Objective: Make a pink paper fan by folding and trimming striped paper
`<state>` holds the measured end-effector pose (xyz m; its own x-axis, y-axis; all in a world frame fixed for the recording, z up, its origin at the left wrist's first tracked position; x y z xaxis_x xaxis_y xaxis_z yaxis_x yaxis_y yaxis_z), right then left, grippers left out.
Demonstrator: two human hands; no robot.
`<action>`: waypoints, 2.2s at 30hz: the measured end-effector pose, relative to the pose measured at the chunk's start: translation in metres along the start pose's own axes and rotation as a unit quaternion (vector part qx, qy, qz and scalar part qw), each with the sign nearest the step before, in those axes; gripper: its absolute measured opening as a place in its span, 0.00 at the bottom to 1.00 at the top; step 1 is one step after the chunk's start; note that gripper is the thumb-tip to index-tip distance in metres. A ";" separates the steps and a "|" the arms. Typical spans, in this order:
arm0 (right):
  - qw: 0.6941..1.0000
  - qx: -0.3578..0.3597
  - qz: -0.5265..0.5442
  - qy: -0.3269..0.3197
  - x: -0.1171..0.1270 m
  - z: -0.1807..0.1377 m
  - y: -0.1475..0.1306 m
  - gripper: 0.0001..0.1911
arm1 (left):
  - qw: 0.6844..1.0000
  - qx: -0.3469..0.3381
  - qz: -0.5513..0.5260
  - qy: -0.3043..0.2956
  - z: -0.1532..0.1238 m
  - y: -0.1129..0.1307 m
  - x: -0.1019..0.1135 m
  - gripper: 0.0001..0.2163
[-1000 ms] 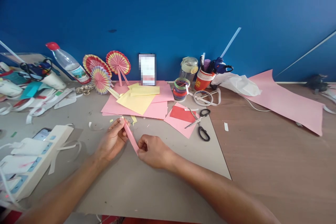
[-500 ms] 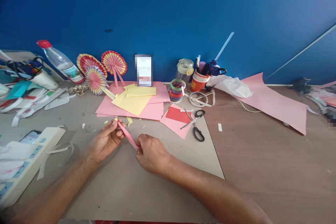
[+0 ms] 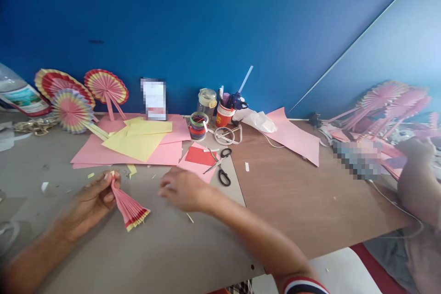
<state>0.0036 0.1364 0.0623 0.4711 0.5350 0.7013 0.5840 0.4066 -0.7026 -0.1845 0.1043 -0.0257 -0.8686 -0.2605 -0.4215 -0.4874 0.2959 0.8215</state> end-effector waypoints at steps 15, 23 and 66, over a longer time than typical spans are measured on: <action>0.955 -0.102 -0.272 -0.051 0.066 -0.046 0.169 0.34 | 0.996 0.021 -0.039 -0.071 -0.002 -0.014 -0.018 0.09; 0.957 -0.093 -0.274 -0.033 0.065 -0.048 0.166 0.29 | 0.993 0.034 -0.045 -0.100 -0.002 -0.017 -0.021 0.08; 0.973 -0.135 -0.155 0.106 0.079 -0.072 0.138 0.23 | 0.991 0.055 -0.022 -0.122 -0.002 -0.024 -0.021 0.05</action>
<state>0.1685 0.1816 0.0296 0.3536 0.2400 0.9041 0.8586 0.3003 -0.4155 -0.1545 0.1010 -0.0362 -0.8357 -0.0483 -0.5471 -0.5199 0.3907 0.7597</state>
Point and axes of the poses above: each hand's wrist, its own z-axis towards the middle knuckle, its own x-axis out of the back of the hand, y = z × x, the point moved 10 cm from there along z, towards the middle knuckle, and after that the axes turned 5 degrees about z, right-handed, at the moved point
